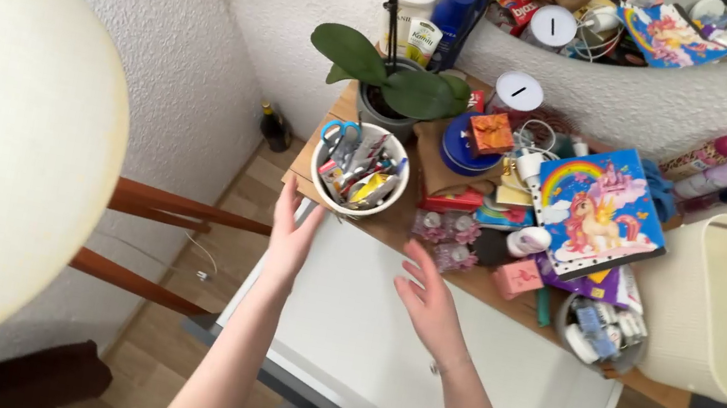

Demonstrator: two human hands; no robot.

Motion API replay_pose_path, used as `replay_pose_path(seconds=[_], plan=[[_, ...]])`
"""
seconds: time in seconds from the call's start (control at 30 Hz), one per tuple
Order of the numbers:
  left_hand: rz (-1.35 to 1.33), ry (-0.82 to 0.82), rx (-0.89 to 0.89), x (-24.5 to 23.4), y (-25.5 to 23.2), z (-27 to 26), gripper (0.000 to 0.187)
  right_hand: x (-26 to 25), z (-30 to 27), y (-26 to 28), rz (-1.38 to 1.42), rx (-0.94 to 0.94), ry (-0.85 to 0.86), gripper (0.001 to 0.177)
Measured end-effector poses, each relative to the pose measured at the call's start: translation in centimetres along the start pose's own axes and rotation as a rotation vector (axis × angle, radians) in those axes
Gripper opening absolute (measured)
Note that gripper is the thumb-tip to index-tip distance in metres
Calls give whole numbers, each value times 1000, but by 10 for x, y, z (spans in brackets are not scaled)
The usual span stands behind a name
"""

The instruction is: The person places various small items from a cluttered tabletop into an open drawer. Items handled include a cup of stationery, small plastic containers, a notebook, a tin, a box, and a paper bag. The person arranges them inside the drawer by hand.

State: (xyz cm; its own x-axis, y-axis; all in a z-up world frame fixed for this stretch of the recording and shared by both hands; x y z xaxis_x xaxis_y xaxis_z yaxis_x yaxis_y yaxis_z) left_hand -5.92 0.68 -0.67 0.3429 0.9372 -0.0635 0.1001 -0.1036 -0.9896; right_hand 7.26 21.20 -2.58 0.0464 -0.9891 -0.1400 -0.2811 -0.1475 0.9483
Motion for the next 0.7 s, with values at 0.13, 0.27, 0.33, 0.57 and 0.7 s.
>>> replay_pose_path(seconds=[0.13, 0.27, 0.33, 0.57, 0.7], plan=[[-18, 193, -100, -6, 49, 70, 94, 32, 68, -2, 225, 43, -77, 77], [62, 285, 1, -9, 51, 80, 62, 44, 105, 8, 310, 83, -215, 91], [188, 254, -70, -18, 75, 86, 53, 32, 118, 0, 309, 55, -276, 91], [232, 63, 323, -38, 29, 80, 39, 18, 90, 53, -286, -158, -495, 62], [524, -23, 497, -24, 27, 98, 35, 33, 108, 73, -678, -119, -372, 57]])
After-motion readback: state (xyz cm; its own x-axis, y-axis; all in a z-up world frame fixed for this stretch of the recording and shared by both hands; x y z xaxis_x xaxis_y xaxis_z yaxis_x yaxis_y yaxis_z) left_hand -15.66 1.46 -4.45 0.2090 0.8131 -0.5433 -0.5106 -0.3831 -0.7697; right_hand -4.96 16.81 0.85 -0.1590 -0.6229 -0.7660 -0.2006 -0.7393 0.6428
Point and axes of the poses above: each hand's wrist, its own z-axis towards the middle knuckle, its own x-axis out of the palm, y = z × x, the point moved 6 cm from there along z, towards the middle knuckle, and after that the axes turned 13 degrees about y, right-handed, at the moved point
